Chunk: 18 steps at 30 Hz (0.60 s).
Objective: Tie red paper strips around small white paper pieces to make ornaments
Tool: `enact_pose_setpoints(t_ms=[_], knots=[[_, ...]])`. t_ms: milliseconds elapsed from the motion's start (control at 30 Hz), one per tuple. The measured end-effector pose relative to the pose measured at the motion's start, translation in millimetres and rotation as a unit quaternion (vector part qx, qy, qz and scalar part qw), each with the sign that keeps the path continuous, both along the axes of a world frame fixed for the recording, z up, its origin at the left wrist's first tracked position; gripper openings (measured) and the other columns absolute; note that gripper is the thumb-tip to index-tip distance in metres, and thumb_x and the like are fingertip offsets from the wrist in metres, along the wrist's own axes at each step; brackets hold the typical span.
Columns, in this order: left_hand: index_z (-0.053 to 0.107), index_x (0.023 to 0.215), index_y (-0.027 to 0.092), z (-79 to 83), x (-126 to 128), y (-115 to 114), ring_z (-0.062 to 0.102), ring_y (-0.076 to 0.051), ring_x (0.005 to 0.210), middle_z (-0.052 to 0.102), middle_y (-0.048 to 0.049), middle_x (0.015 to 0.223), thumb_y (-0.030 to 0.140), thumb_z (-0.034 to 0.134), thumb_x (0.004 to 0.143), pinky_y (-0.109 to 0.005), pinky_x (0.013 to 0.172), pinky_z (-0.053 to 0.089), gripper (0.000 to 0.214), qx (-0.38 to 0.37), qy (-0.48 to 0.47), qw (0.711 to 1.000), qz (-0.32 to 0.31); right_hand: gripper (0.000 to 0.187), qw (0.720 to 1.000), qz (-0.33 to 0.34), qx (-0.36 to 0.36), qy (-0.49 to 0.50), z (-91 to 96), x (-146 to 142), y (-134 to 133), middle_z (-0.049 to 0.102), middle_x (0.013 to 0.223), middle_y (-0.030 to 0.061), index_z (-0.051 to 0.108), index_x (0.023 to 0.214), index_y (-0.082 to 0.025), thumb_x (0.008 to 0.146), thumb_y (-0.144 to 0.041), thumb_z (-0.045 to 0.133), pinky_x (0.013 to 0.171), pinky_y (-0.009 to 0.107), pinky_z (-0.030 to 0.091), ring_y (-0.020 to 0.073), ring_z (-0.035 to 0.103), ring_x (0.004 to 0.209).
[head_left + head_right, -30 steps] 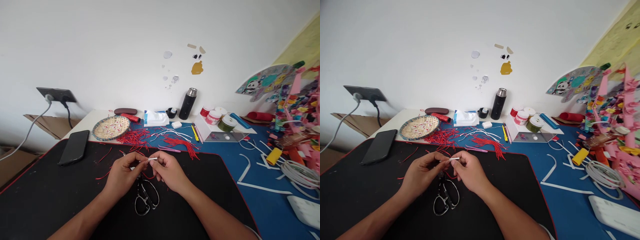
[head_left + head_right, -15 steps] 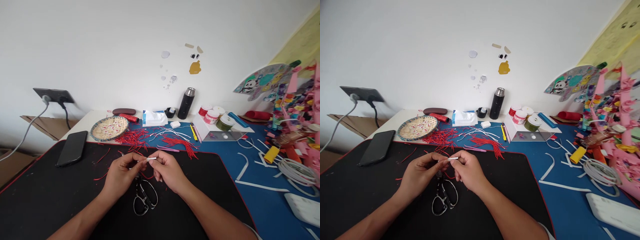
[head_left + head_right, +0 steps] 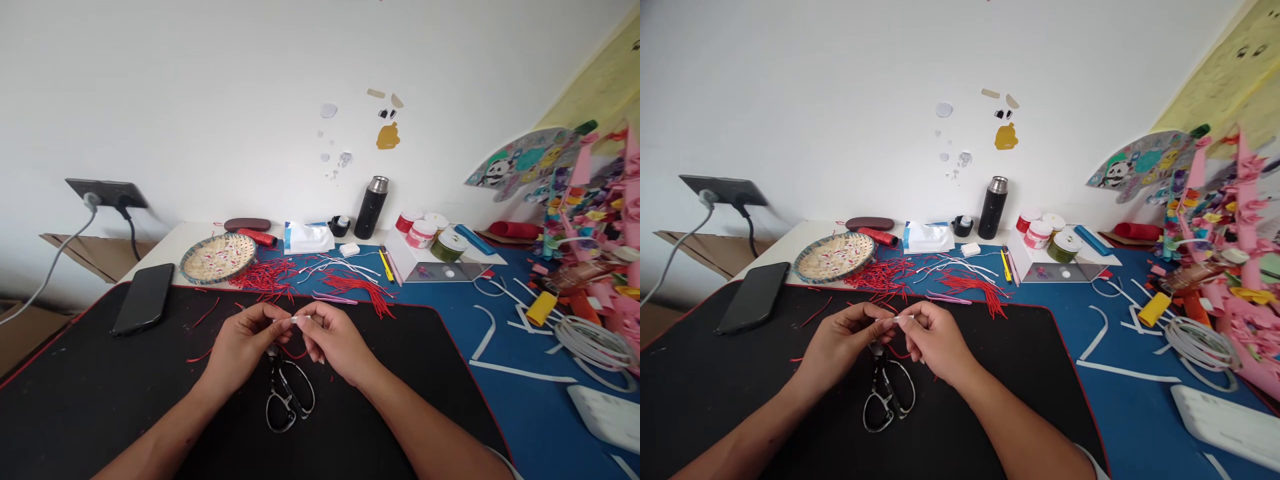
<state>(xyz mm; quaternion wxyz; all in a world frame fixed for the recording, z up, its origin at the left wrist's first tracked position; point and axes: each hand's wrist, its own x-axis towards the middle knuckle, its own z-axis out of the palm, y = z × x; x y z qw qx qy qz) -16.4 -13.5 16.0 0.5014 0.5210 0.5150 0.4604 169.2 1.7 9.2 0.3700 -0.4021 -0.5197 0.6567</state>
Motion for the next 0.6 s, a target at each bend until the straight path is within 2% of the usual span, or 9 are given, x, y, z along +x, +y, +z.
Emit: enact_pose_setpoints(t_ms=[133, 300, 600], knots=[[0.078, 0.08, 0.019, 1.3, 0.9, 1.2, 0.069, -0.016, 0.063, 0.077, -0.0018, 0.069, 0.043, 0.086, 0.075, -0.024, 0.059, 0.055, 0.025, -0.014, -0.021, 1.0, -0.005, 0.035, 1.0, -0.006, 0.006, -0.009, 0.5, 0.5, -0.5, 0.054, 0.054, -0.0072, 0.062, 0.094, -0.017, 0.091, -0.052, 0.064, 0.038, 0.018, 0.03, 0.0073, 0.044, 0.04], [0.078, 0.08, 0.019, 0.0, -1.7, 2.7, 0.07, -0.016, 0.064, 0.077, -0.0015, 0.071, 0.042, 0.087, 0.075, -0.024, 0.061, 0.056, 0.025, -0.021, -0.04, 0.999, 0.022, 0.034, 1.0, -0.012, 0.009, -0.016, 1.5, 1.0, 0.4, 0.055, 0.054, -0.0073, 0.062, 0.096, -0.017, 0.09, -0.051, 0.066, 0.037, 0.018, 0.03, 0.0073, 0.044, 0.04], [0.077, 0.079, 0.02, 6.5, 0.0, -0.8, 0.068, -0.016, 0.062, 0.076, -0.0013, 0.07, 0.041, 0.082, 0.078, -0.024, 0.058, 0.054, 0.021, 0.014, 0.014, 1.0, 0.004, 0.03, 0.999, -0.022, 0.011, -0.021, 4.3, 0.5, -0.2, 0.054, 0.054, -0.0072, 0.063, 0.094, -0.017, 0.09, -0.047, 0.063, 0.038, 0.019, 0.029, 0.0075, 0.044, 0.04]])
